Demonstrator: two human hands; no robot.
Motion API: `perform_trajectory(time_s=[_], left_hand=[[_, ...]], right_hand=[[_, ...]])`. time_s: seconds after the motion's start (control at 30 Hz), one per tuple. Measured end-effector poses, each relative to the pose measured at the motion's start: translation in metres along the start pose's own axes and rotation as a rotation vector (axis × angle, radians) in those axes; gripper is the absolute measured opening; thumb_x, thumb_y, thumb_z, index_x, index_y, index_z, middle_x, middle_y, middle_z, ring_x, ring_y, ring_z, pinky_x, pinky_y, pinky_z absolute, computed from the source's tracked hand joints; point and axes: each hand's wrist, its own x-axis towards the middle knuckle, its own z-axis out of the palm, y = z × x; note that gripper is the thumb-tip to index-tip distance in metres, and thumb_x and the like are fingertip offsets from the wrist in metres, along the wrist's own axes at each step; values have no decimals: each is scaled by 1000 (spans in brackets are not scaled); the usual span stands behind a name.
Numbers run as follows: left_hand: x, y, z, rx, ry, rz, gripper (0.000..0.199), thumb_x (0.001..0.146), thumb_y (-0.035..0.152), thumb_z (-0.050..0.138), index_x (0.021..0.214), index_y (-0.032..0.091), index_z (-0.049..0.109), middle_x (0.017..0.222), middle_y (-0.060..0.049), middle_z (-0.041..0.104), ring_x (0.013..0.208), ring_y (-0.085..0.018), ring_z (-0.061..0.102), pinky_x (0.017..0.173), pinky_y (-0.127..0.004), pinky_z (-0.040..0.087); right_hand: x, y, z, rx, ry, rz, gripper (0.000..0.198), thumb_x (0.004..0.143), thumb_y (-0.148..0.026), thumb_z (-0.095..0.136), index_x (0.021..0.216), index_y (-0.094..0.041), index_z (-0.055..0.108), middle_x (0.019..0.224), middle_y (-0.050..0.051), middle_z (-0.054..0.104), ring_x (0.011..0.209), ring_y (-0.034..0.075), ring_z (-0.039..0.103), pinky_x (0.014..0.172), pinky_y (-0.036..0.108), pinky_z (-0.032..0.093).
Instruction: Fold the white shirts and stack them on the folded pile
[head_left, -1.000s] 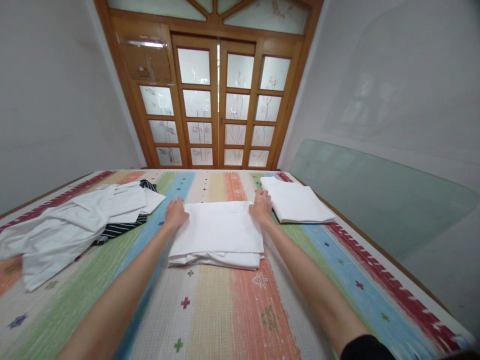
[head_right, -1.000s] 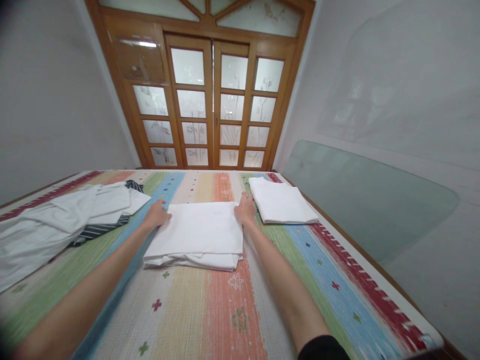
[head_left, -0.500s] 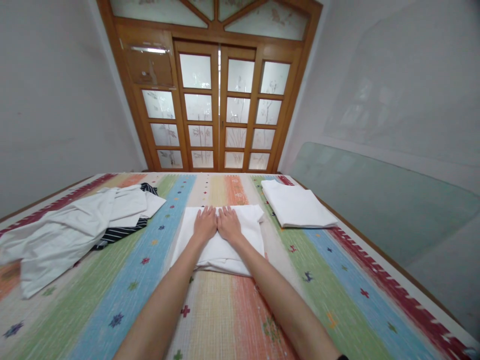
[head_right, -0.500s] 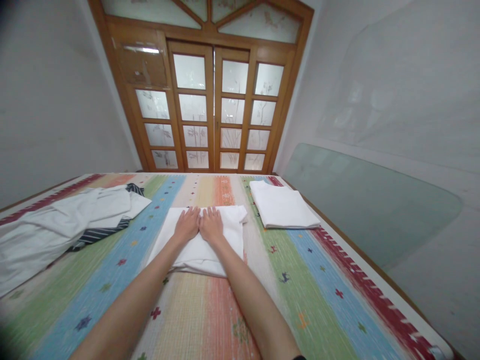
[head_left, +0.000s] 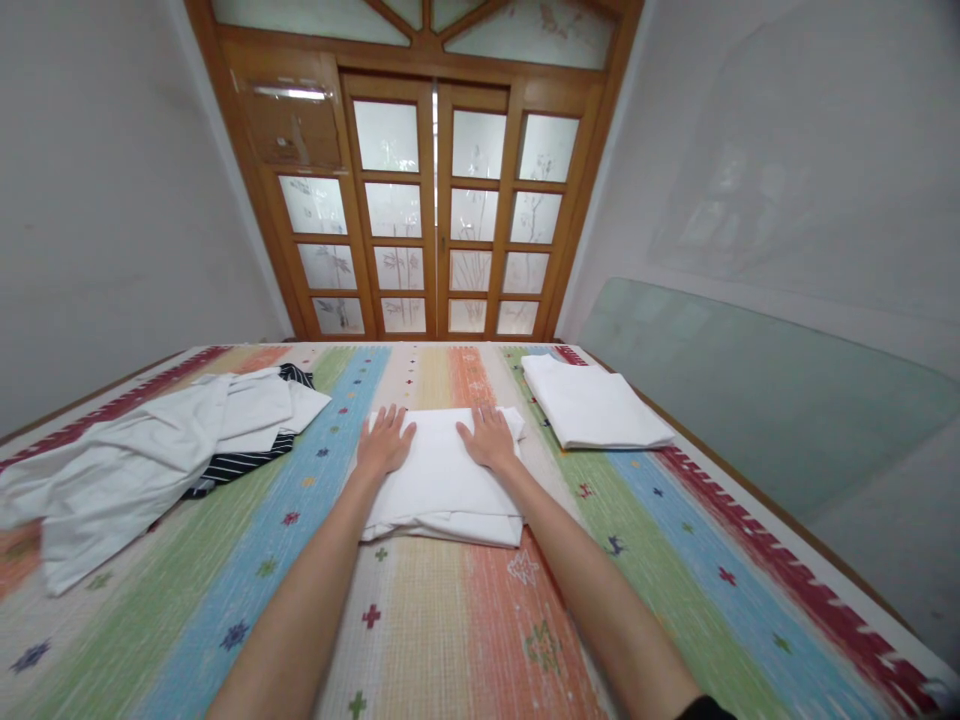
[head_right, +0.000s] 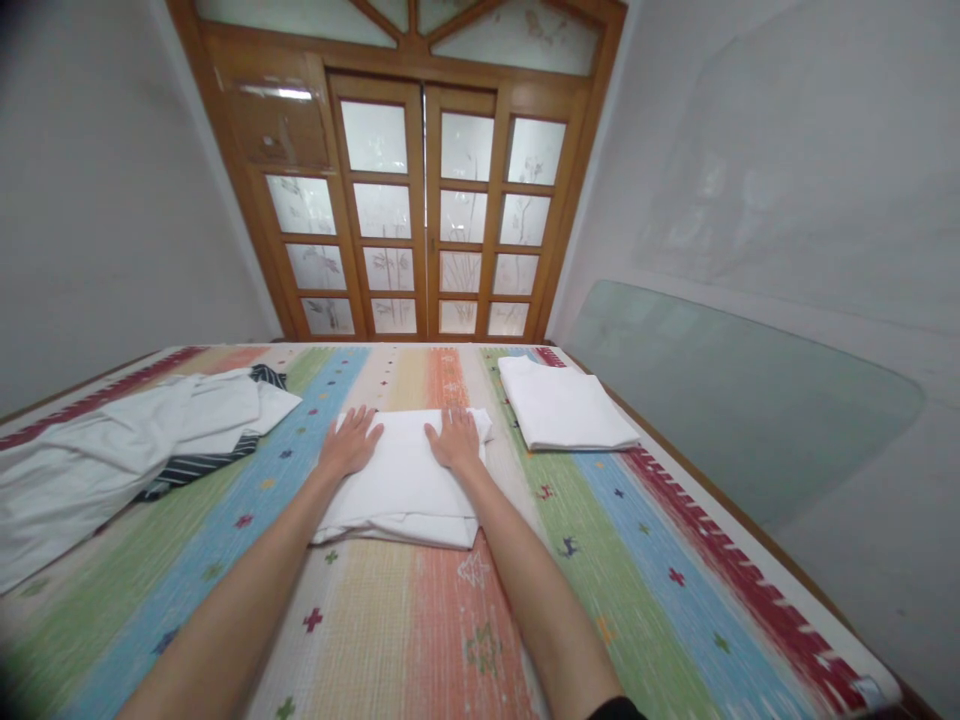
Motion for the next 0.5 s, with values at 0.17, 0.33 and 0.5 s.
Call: perform_trajectory(time_s=[0.17, 0.33, 0.5], left_hand=[[0, -11, -2, 7, 6, -38, 65, 97, 49, 12, 152, 18, 26, 159, -7, 19, 147, -25, 14, 117, -54, 17], [1, -26, 0, 6, 8, -65, 68, 96, 51, 11, 152, 15, 26, 159, -8, 18, 146, -32, 17, 116, -58, 17], [2, -30, 2, 0, 20, -75, 69, 95, 54, 14, 151, 17, 30, 159, -7, 20, 147, -35, 13, 115, -61, 14]], right_hand=[[1, 7, -2, -11, 5, 34, 75, 97, -54, 26, 152, -4, 22, 158, 17, 20, 147, 26, 16, 116, 37, 7], [4, 12, 1, -25, 25, 184, 82, 95, -57, 24, 148, 6, 25, 156, 24, 22, 146, 31, 17, 116, 40, 7], [5, 18, 3, -35, 27, 186, 85, 94, -60, 24, 147, 7, 27, 156, 25, 20, 146, 32, 16, 116, 42, 6]])
